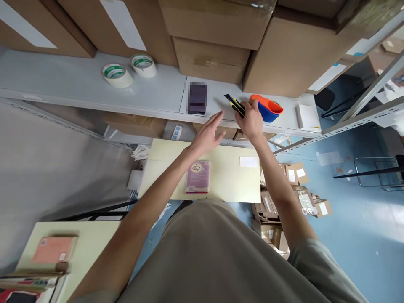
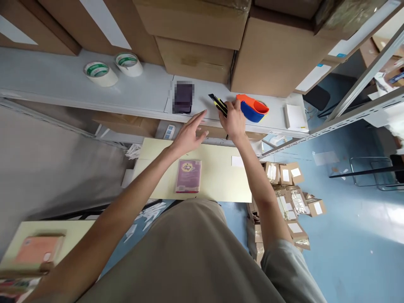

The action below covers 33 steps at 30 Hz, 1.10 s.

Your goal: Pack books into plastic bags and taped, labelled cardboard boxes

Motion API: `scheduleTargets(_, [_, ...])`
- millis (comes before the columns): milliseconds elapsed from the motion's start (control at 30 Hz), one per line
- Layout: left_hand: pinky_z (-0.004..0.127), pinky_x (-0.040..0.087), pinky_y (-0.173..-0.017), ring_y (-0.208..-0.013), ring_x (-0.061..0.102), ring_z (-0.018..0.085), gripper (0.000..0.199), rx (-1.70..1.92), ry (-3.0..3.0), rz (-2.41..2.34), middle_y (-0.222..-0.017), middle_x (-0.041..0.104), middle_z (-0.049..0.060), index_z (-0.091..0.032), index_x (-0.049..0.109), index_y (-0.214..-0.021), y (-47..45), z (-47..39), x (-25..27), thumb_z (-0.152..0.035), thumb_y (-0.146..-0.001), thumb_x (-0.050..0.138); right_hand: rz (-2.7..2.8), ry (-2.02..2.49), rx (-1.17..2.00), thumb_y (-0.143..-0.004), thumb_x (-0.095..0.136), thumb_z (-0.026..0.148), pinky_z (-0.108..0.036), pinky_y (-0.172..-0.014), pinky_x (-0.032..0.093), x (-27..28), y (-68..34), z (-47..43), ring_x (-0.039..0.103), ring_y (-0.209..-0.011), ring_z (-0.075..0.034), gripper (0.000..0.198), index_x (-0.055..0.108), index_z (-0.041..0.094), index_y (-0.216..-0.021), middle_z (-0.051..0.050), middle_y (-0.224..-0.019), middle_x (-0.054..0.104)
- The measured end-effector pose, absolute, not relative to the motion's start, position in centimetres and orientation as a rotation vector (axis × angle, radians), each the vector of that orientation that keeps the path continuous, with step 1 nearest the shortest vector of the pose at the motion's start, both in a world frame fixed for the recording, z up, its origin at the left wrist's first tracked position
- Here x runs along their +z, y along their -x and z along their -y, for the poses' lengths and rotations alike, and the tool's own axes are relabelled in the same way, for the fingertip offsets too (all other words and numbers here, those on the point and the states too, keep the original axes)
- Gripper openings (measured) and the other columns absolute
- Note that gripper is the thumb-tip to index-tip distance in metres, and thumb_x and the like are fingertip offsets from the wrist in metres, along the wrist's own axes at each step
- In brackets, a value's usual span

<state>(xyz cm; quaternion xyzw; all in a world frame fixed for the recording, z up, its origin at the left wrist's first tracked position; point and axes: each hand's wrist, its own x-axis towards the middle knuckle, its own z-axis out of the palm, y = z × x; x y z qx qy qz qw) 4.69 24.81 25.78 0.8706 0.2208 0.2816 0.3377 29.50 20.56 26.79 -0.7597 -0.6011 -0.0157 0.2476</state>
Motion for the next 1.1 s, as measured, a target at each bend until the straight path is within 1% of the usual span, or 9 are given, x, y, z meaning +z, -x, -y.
scheduleTargets(233, [0.053, 0.042, -0.141, -0.168, 0.049, 0.033, 0.081, 0.752, -2.282, -0.636, -0.187, 0.041, 0.013, -0.025, 0.028, -0.185, -5.8, -24.5, 27.3, -0.027, -0.112, 0.06, 1.719, 2.166, 0.036, -0.121, 0.04, 0.056, -0.06, -0.112, 0.057, 24.2, -30.4, -25.5, 0.065, -0.136, -0.039, 0.053, 0.062, 0.013, -0.143, -0.028, -0.154, 0.056])
scheduleTargets(367, [0.052, 0.049, -0.137, -0.161, 0.057, 0.033, 0.08, 0.689, -2.234, -0.715, -0.187, 0.041, 0.013, -0.026, 0.03, -0.185, -4.8, -23.2, 25.6, -0.028, -0.111, 0.061, 1.712, 1.977, 0.011, -0.123, 0.035, 0.054, -0.069, -0.119, 0.051, 22.6, -30.6, -26.9, 0.061, -0.144, -0.042, 0.055, 0.065, 0.011, -0.14, -0.028, -0.149, 0.058])
scheduleTargets(500, [0.045, 0.06, -0.123, -0.146, 0.068, 0.03, 0.078, 0.614, -2.162, -0.815, -0.184, 0.046, 0.013, -0.025, 0.036, -0.182, -2.4, -21.9, 21.7, -0.029, -0.109, 0.063, 1.695, 1.954, -0.048, -0.124, 0.029, 0.052, -0.075, -0.122, 0.046, 23.1, -29.6, -25.6, 0.056, -0.149, -0.044, 0.059, 0.062, 0.01, -0.15, -0.028, -0.149, 0.058])
scheduleTargets(633, [0.04, 0.063, -0.114, -0.137, 0.073, 0.029, 0.066, 0.418, -2.047, -1.138, -0.172, 0.059, 0.016, -0.017, 0.051, -0.172, 2.7, -20.2, 14.6, -0.03, -0.108, 0.061, 1.679, 1.904, -0.009, -0.124, 0.028, 0.051, -0.071, -0.126, 0.046, 21.5, -25.4, -20.0, 0.054, -0.153, -0.042, 0.056, 0.061, 0.02, -0.157, -0.022, -0.153, 0.059])
scheduleTargets(733, [0.043, 0.061, -0.116, -0.132, 0.076, 0.032, 0.052, 0.1, -1.933, -1.437, -0.158, 0.068, 0.022, -0.011, 0.064, -0.155, 7.4, -17.9, 8.8, -0.027, -0.106, 0.058, 1.681, 1.949, 0.31, -0.123, 0.036, 0.045, -0.06, -0.124, 0.053, 16.7, -20.7, -14.0, 0.062, -0.147, -0.038, 0.049, 0.064, 0.02, -0.154, -0.023, -0.149, 0.065])
scheduleTargets(833, [0.043, 0.059, -0.115, -0.121, 0.078, 0.033, 0.043, -0.182, -1.798, -1.584, -0.141, 0.076, 0.023, -0.009, 0.072, -0.141, 10.8, -15.2, 4.3, -0.023, -0.102, 0.058, 1.605, 2.055, 0.899, -0.118, 0.05, 0.035, -0.043, -0.115, 0.061, 10.5, -16.1, -8.7, 0.075, -0.127, -0.029, 0.043, 0.065, 0.014, -0.152, -0.021, -0.142, 0.073])
scheduleTargets(933, [0.041, 0.06, -0.111, -0.118, 0.078, 0.031, 0.045, -0.234, -1.747, -1.582, -0.128, 0.079, 0.021, -0.009, 0.072, -0.14, 12.2, -13.0, 1.7, -0.024, -0.099, 0.06, 1.205, 2.171, 1.405, -0.11, 0.064, 0.028, -0.037, -0.115, 0.059, 5.5, -12.6, -5.4, 0.077, -0.129, -0.025, 0.043, 0.067, 0.014, -0.15, -0.02, -0.148, 0.075])
scheduleTargets(1000, [0.04, 0.058, -0.114, -0.123, 0.076, 0.03, 0.049, -0.228, -1.737, -1.567, -0.13, 0.077, 0.02, -0.009, 0.07, -0.144, 12.6, -12.2, 0.7, -0.024, -0.099, 0.059, 1.051, 2.2, 1.479, -0.106, 0.067, 0.025, -0.035, -0.113, 0.06, 3.3, -11.0, -4.5, 0.078, -0.129, -0.024, 0.043, 0.068, 0.014, -0.148, -0.019, -0.15, 0.076])
scheduleTargets(1100, [0.04, 0.056, -0.118, -0.125, 0.074, 0.031, 0.051, -0.214, -1.721, -1.542, -0.14, 0.071, 0.023, -0.008, 0.068, -0.148, 12.9, -11.8, -0.3, -0.024, -0.1, 0.058, 0.891, 2.218, 1.478, -0.105, 0.064, 0.028, -0.035, -0.106, 0.063, 1.4, -9.6, -4.3, 0.081, -0.124, -0.025, 0.041, 0.07, 0.013, -0.143, -0.018, -0.14, 0.081])
